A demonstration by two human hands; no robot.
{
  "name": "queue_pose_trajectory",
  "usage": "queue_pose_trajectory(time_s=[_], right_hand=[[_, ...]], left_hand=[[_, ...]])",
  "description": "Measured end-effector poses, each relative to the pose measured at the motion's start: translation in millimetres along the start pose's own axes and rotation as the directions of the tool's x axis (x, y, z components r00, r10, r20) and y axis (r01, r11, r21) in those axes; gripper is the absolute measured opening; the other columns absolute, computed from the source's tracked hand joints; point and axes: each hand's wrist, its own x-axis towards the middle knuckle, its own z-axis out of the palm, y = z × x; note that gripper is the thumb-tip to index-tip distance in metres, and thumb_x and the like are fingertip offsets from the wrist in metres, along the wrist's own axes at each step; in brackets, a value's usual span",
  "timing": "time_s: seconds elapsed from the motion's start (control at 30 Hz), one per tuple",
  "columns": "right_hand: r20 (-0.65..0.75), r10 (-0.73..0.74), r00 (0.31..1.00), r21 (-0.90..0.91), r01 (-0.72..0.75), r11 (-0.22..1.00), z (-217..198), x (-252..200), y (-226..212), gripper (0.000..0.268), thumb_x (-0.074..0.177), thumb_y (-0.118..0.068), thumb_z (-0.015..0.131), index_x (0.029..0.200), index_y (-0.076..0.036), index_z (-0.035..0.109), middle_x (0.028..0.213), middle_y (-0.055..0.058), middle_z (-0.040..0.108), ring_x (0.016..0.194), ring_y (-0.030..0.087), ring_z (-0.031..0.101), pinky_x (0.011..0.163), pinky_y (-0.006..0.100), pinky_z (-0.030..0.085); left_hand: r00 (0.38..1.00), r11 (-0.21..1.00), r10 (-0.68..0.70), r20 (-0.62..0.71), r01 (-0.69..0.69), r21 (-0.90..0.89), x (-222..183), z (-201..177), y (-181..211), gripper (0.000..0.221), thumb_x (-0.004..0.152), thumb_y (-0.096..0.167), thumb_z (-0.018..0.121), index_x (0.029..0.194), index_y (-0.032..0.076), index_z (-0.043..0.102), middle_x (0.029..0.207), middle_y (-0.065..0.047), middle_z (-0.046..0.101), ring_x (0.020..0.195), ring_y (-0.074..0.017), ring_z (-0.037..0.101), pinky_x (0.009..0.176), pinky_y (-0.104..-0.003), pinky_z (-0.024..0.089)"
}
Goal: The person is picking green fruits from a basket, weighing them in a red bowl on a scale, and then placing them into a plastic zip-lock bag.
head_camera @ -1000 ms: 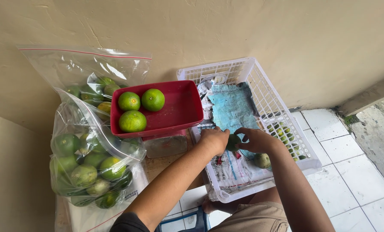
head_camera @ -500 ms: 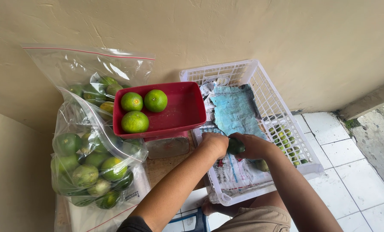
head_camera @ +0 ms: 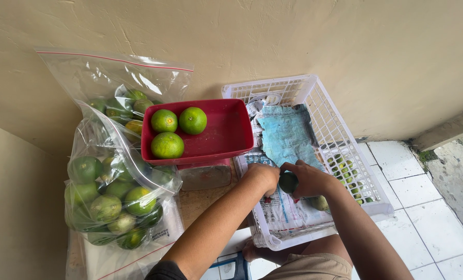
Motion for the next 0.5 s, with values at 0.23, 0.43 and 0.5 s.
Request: queue_pose_trajectory(time_s=[0.23, 0.43, 0.5], right_hand=[[-0.127, -0.04, 0.991, 0.056, 0.048, 0.997, 8.7, 10.4, 13.5, 0.079, 0.063, -0.016, 0.088, 0.135, -0.026, 0.058, 0.131, 0.027, 0.055, 0.116, 0.054, 0.065, 0.091, 0.059, 0.059], [-0.174, -0.021, 0.985, 0.004, 0.022, 1.0, 16.1, 24.8, 32.4, 0.08, 0.064, -0.04, 0.096, 0.134, -0.026, 0.06, 0.116, 0.02, 0.069, 0.109, 0.043, 0.071, 0.085, 0.051, 0.06], [-0.226, 0.013, 0.974, -0.039, -0.022, 0.999, 21.4, 31.1, 41.4, 0.088, 0.059, -0.051, 0.097, 0.136, -0.029, 0.06, 0.119, 0.018, 0.066, 0.108, 0.041, 0.071, 0.084, 0.051, 0.06]], left_hand=[[0.997, 0.997, -0.064, 0.037, 0.063, 0.041, 21.8, 4.8, -3.3, 0.072, 0.076, 0.009, 0.078, 0.143, 0.001, 0.054, 0.135, -0.029, 0.057, 0.123, -0.0449, 0.06, 0.096, -0.066, 0.05], [0.994, 0.989, -0.043, -0.105, 0.028, -0.143, -24.0, -14.5, 0.9, 0.069, 0.079, 0.007, 0.07, 0.143, -0.003, 0.047, 0.134, -0.031, 0.053, 0.124, -0.0501, 0.058, 0.098, -0.069, 0.048], [0.99, 0.983, -0.068, -0.127, 0.045, -0.178, -27.2, -17.7, 2.1, 0.07, 0.079, 0.001, 0.07, 0.143, -0.002, 0.042, 0.135, -0.031, 0.049, 0.123, -0.0539, 0.056, 0.097, -0.071, 0.047]])
